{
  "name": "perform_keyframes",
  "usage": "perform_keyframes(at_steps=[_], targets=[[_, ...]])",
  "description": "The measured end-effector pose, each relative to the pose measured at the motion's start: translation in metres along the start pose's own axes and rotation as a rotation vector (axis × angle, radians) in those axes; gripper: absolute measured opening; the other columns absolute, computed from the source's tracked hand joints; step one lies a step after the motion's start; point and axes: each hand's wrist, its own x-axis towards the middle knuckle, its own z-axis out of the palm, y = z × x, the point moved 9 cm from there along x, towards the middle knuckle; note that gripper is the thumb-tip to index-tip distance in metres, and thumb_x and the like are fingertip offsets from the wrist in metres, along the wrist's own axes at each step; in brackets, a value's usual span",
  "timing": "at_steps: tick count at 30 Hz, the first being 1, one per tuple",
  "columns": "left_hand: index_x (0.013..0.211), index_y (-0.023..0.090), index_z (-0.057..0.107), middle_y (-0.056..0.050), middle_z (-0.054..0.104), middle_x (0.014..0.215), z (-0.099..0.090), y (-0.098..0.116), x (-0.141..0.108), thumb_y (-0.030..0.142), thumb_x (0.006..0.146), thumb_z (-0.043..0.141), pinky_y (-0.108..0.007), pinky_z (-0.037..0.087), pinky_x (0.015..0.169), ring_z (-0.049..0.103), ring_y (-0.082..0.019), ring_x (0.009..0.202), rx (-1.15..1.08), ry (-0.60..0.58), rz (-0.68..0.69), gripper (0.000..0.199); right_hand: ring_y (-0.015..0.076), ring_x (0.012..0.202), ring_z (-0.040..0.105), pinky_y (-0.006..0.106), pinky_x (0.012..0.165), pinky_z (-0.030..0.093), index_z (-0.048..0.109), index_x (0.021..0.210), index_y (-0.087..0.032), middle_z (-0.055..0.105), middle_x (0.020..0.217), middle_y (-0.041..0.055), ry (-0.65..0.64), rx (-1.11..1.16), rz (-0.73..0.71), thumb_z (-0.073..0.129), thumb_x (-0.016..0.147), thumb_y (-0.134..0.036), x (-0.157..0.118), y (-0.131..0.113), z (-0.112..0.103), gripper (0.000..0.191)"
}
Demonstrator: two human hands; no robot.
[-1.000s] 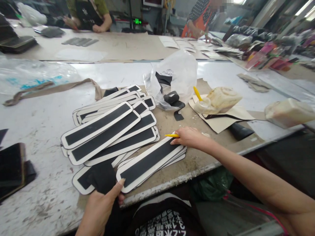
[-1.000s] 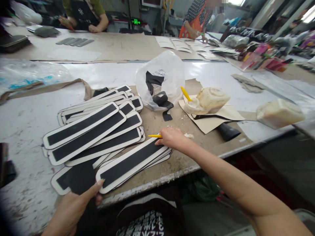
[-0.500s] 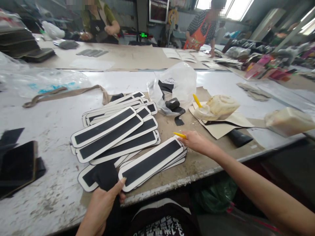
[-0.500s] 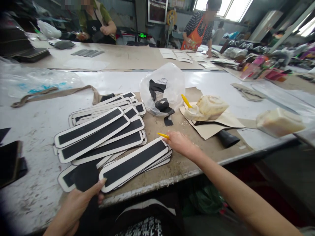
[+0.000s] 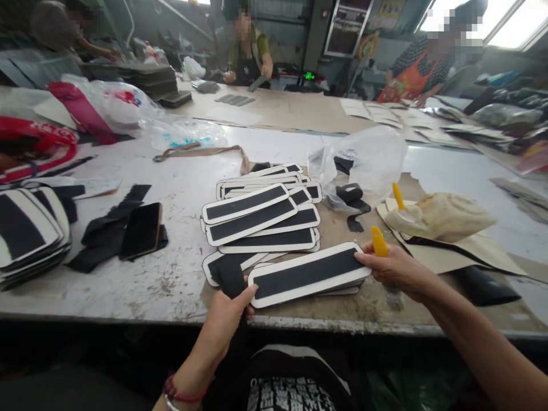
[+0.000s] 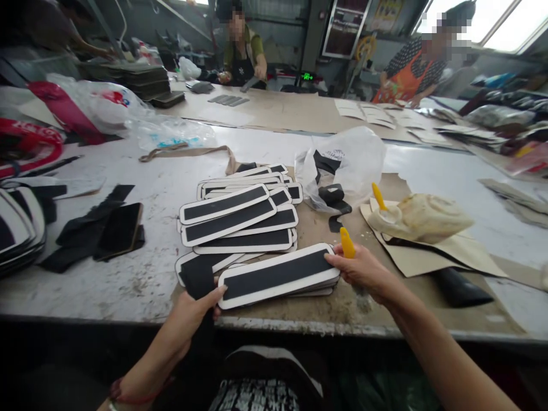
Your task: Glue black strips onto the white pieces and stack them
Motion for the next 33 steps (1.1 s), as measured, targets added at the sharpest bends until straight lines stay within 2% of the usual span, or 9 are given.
perform_keyframes(at_steps=[2, 7, 12, 16, 20, 24, 28, 31, 33], targets=[[0.092, 0.011, 0.062, 0.004, 0.055, 0.048, -0.007, 0.001, -0.001, 0.041, 0.059, 0.076, -0.019, 0.039, 0.042, 0.048, -0.010, 0.042, -0.052, 0.040, 0.028, 0.046, 0.0055, 0.047, 0.035, 0.019, 0.041, 0.025, 0.051, 0.076, -0.018, 0.041, 0.059, -0.0063, -0.043, 0.125, -0.006, 0.074, 0.063, -0.056, -0.008, -0.003, 0.006, 0.046], [0.085, 0.013, 0.063, 0.005, 0.056, 0.057, -0.027, 0.006, -0.007, 0.047, 0.058, 0.081, -0.018, 0.040, 0.043, 0.046, -0.008, 0.047, -0.212, 0.116, 0.107, 0.047, 0.0047, 0.050, 0.031, 0.017, 0.042, 0.024, 0.050, 0.075, -0.018, 0.038, 0.061, -0.0065, -0.052, 0.243, -0.041, 0.076, 0.066, -0.054, -0.021, -0.010, 0.016, 0.045], [0.093, 0.016, 0.065, 0.002, 0.065, 0.076, -0.040, 0.009, -0.012, 0.043, 0.058, 0.084, -0.017, 0.043, 0.047, 0.053, -0.010, 0.059, -0.217, 0.149, 0.112, 0.047, 0.0056, 0.050, 0.033, 0.017, 0.043, 0.027, 0.049, 0.078, -0.019, 0.039, 0.060, -0.0067, -0.050, 0.235, -0.118, 0.072, 0.072, -0.053, -0.027, -0.018, 0.031, 0.042], [0.100, 0.019, 0.066, -0.002, 0.069, 0.092, -0.046, 0.009, -0.013, 0.044, 0.064, 0.080, -0.019, 0.047, 0.047, 0.060, -0.015, 0.071, -0.209, 0.158, 0.098, 0.046, 0.0061, 0.049, 0.036, 0.018, 0.044, 0.031, 0.047, 0.078, -0.020, 0.038, 0.057, -0.0081, -0.020, 0.111, -0.148, 0.066, 0.075, -0.057, -0.027, -0.018, 0.041, 0.042], [0.101, 0.019, 0.068, -0.004, 0.070, 0.100, -0.053, 0.007, -0.013, 0.037, 0.069, 0.077, -0.024, 0.055, 0.063, 0.064, -0.022, 0.092, -0.233, 0.216, 0.086, 0.038, 0.0079, 0.050, 0.043, 0.020, 0.046, 0.037, 0.046, 0.072, -0.020, 0.043, 0.059, -0.0063, 0.023, 0.018, -0.169, 0.061, 0.077, -0.059, -0.026, -0.019, 0.048, 0.042], [0.106, 0.023, 0.066, -0.003, 0.069, 0.109, -0.055, 0.007, -0.012, 0.032, 0.073, 0.074, -0.030, 0.055, 0.082, 0.062, -0.023, 0.104, -0.271, 0.239, 0.104, 0.035, 0.0071, 0.047, 0.039, 0.020, 0.042, 0.032, 0.045, 0.069, -0.021, 0.041, 0.056, -0.0069, 0.049, 0.045, -0.155, 0.064, 0.077, -0.054, -0.026, -0.018, 0.052, 0.039], [0.106, 0.023, 0.067, -0.002, 0.069, 0.110, -0.054, 0.004, -0.010, 0.029, 0.074, 0.073, -0.027, 0.055, 0.082, 0.063, -0.021, 0.101, -0.317, 0.249, 0.065, 0.033, 0.0074, 0.048, 0.038, 0.020, 0.043, 0.033, 0.046, 0.069, -0.020, 0.040, 0.056, -0.0069, 0.037, 0.077, -0.197, 0.064, 0.077, -0.054, -0.025, -0.020, 0.056, 0.039], [0.108, 0.022, 0.066, -0.001, 0.070, 0.104, -0.051, 0.006, -0.009, 0.028, 0.071, 0.076, -0.021, 0.056, 0.067, 0.066, -0.018, 0.086, -0.367, 0.230, 0.035, 0.039, 0.0074, 0.050, 0.038, 0.019, 0.044, 0.035, 0.046, 0.069, -0.020, 0.040, 0.058, -0.0068, 0.025, 0.108, -0.215, 0.064, 0.077, -0.056, -0.026, -0.020, 0.058, 0.041], [0.104, 0.019, 0.067, -0.001, 0.071, 0.091, -0.049, 0.007, -0.009, 0.029, 0.065, 0.080, -0.021, 0.053, 0.052, 0.064, -0.015, 0.065, -0.408, 0.202, -0.010, 0.043, 0.0066, 0.050, 0.037, 0.017, 0.044, 0.034, 0.046, 0.069, -0.020, 0.039, 0.059, -0.0068, 0.008, 0.168, -0.195, 0.066, 0.076, -0.056, -0.027, -0.019, 0.061, 0.042]])
